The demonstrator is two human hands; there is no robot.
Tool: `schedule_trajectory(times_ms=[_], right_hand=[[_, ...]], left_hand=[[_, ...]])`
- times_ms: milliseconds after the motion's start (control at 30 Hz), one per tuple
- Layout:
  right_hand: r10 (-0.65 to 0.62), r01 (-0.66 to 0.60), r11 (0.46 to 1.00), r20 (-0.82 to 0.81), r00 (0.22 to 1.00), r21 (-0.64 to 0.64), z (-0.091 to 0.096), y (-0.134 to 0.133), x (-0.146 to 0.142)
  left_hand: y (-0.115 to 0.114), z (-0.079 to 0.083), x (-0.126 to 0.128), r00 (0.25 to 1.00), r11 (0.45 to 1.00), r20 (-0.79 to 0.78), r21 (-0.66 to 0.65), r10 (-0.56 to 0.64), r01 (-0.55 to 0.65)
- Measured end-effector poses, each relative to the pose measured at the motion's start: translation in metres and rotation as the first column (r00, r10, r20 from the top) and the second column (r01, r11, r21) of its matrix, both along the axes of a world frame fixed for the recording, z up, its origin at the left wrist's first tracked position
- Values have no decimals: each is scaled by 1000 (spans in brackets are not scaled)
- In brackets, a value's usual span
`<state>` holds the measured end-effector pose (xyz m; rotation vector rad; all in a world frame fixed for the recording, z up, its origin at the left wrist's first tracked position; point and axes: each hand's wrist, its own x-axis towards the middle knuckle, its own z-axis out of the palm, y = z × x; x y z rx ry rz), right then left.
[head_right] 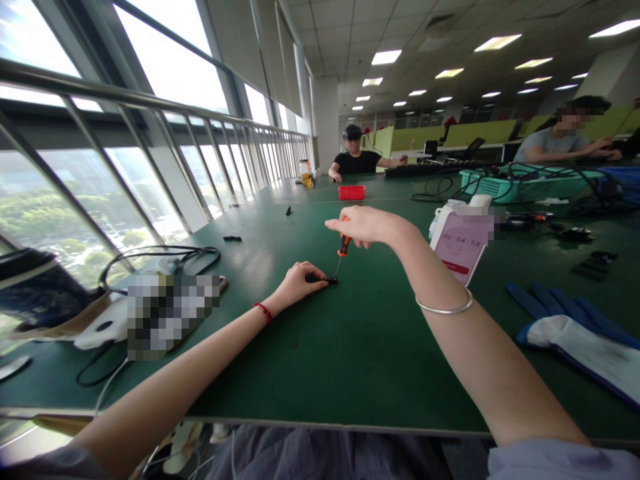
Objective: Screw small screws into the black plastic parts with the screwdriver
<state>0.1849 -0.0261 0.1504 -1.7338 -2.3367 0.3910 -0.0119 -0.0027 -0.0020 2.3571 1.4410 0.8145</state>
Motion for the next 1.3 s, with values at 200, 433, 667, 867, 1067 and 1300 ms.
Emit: schedule_trajectory(times_ms=[200,433,667,867,1067,1300], right_hand=[[-10,10,999,-1,1000,48,2,-1,-2],[11,-29,997,-245,969,-70,-6,0,-10],[-23,92,985,-417,908,146,-25,18,7],[64,-33,943,-84,994,330,-107,11,8],[142,-131,951,-18,990,280,-142,8,4],[118,-92,946,-67,991,310,-143,10,5]], left_hand=[[1,0,0,1000,1000,-3,-8,3,-3],[2,-2,0,1000,1000,-1,-2,-5,5],[1,1,1,1000,1000,3,-5,-2,2],[1,0,0,1000,1000,3,5,-14,14],[3,-2,-1,999,1000,35,19,-13,12],[-1,2,1,996,995,66,87,-57,52]])
